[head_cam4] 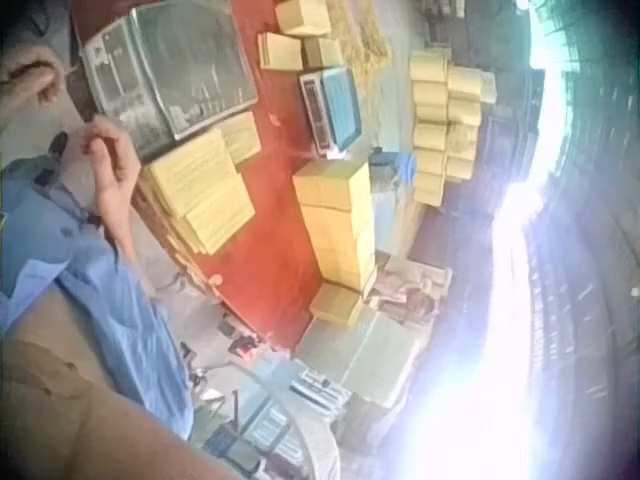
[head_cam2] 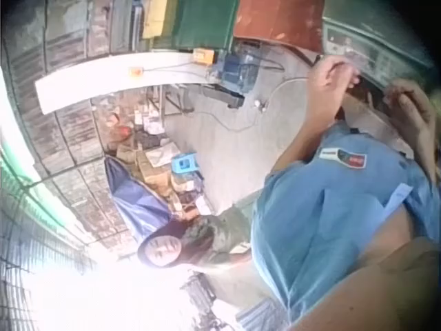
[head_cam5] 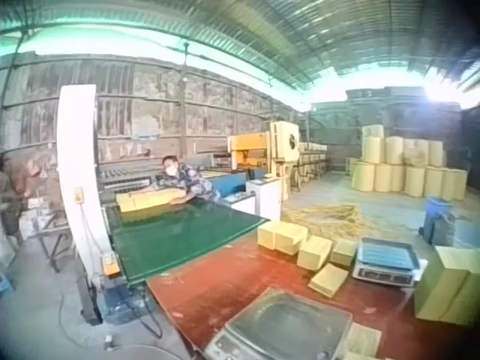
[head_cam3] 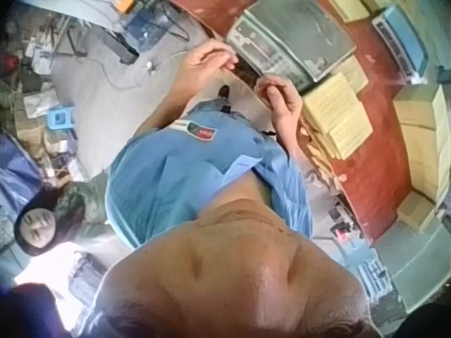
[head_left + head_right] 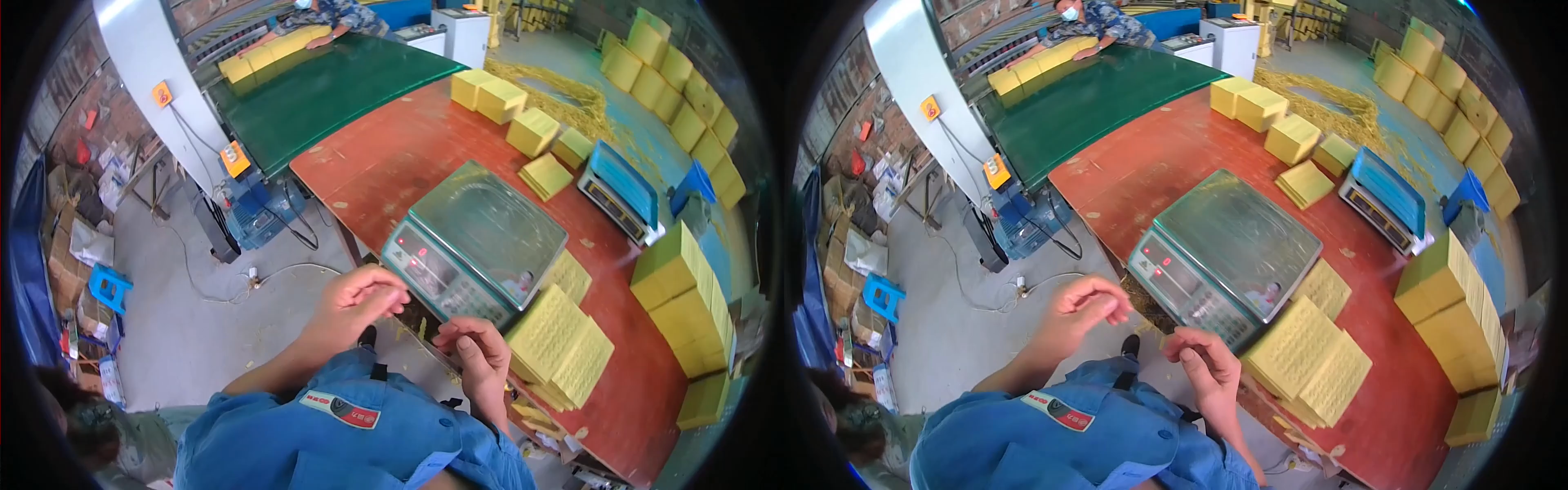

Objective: Weighing and stacking bundles of yellow embossed paper pads on a digital scale in a production facility.

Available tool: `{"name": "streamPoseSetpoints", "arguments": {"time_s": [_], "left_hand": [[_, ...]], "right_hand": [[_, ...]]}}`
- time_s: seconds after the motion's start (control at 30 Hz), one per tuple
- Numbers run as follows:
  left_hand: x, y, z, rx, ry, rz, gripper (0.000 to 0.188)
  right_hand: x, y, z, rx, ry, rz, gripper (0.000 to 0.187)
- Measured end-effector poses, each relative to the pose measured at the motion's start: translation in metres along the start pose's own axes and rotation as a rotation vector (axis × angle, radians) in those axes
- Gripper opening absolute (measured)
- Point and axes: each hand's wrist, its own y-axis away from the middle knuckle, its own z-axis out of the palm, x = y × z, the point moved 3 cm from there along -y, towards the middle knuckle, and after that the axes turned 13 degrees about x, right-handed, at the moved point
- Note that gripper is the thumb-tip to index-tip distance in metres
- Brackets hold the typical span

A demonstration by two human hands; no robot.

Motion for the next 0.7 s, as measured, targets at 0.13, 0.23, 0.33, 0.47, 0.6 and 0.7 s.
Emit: {"name": "streamPoseSetpoints", "arguments": {"time_s": [0.13,0.23,0.33,0.47,0.6,0.7], "left_hand": [[-0.014,-0.032,-0.063,0.255,-0.067,0.047,0.015],[-0.018,-0.092,-0.151,0.320,-0.079,0.112,0.014],[-0.036,-0.143,-0.234,0.557,-0.127,0.201,0.015],[-0.056,-0.200,-0.367,0.901,-0.585,0.389,0.022],[-0.069,-0.230,-0.439,1.055,-0.970,0.286,0.035],[-0.076,-0.253,-0.470,1.012,-1.176,0.383,0.046]], "right_hand": [[0.025,-0.045,0.032,-0.030,0.033,0.009,0.023],[0.064,-0.094,0.099,-0.053,0.057,-0.006,0.023],[0.093,-0.137,0.153,-0.107,0.031,0.078,0.024],[0.114,-0.182,0.233,-0.218,0.042,0.093,0.023],[0.135,-0.226,0.282,-0.340,0.058,0.106,0.021],[0.146,-0.244,0.322,-0.398,0.102,0.156,0.020]]}}
